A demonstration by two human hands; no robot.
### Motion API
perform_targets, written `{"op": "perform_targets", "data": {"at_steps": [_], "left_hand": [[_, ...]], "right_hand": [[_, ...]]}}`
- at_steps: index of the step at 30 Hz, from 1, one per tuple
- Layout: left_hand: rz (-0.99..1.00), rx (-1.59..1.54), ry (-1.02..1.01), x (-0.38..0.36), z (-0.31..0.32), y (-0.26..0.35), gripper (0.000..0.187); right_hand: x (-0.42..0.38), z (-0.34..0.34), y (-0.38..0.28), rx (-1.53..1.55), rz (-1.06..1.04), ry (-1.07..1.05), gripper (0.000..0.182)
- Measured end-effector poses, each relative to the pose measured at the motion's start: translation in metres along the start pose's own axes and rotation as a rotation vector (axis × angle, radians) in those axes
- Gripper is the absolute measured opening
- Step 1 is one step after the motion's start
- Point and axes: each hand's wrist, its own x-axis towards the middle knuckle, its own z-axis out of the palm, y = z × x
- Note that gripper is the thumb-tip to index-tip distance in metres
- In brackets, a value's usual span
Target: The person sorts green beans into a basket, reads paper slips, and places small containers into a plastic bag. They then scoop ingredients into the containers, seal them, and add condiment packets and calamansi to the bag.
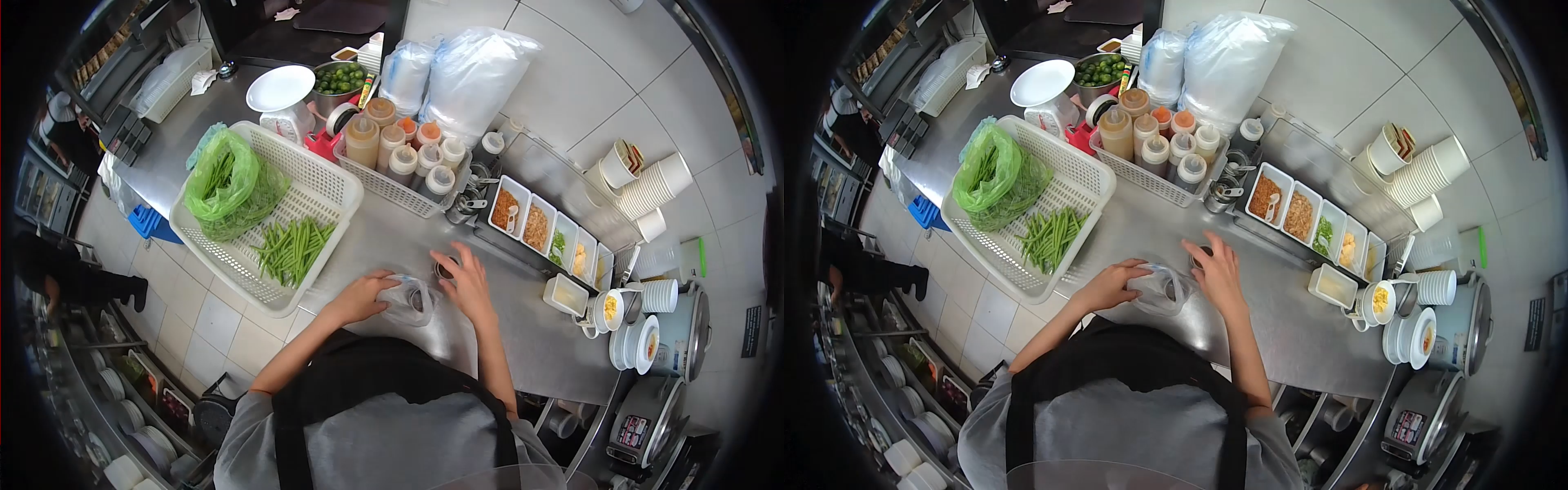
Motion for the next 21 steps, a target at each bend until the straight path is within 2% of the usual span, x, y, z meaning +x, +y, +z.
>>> {"op": "perform_targets", "data": {"at_steps": [3,6,9,12,15,18,21], "left_hand": [[0.108,0.022,0.050,-0.002,0.007,-0.005,0.049],[0.078,0.022,0.050,-0.003,0.005,-0.002,0.050],[0.059,0.034,0.058,-0.003,0.006,-0.010,0.052],[0.056,-0.031,0.031,0.002,0.005,-0.026,0.053],[0.014,-0.164,-0.033,0.008,0.001,-0.035,0.055],[0.053,-0.194,-0.046,0.011,-0.005,-0.030,0.057],[-0.060,-0.186,-0.053,0.010,-0.005,-0.028,0.058]], "right_hand": [[0.001,0.045,0.034,0.047,0.092,-0.022,0.058],[0.002,0.059,0.052,0.095,0.033,-0.043,0.062],[0.005,0.023,0.010,0.397,0.084,0.045,0.064],[0.000,0.005,-0.029,0.296,-0.223,0.129,0.064],[-0.007,0.012,-0.047,0.195,-0.455,0.007,0.065],[-0.010,0.041,-0.042,0.045,-0.493,-0.079,0.063],[-0.008,0.060,-0.032,0.009,-0.476,-0.064,0.060]]}}
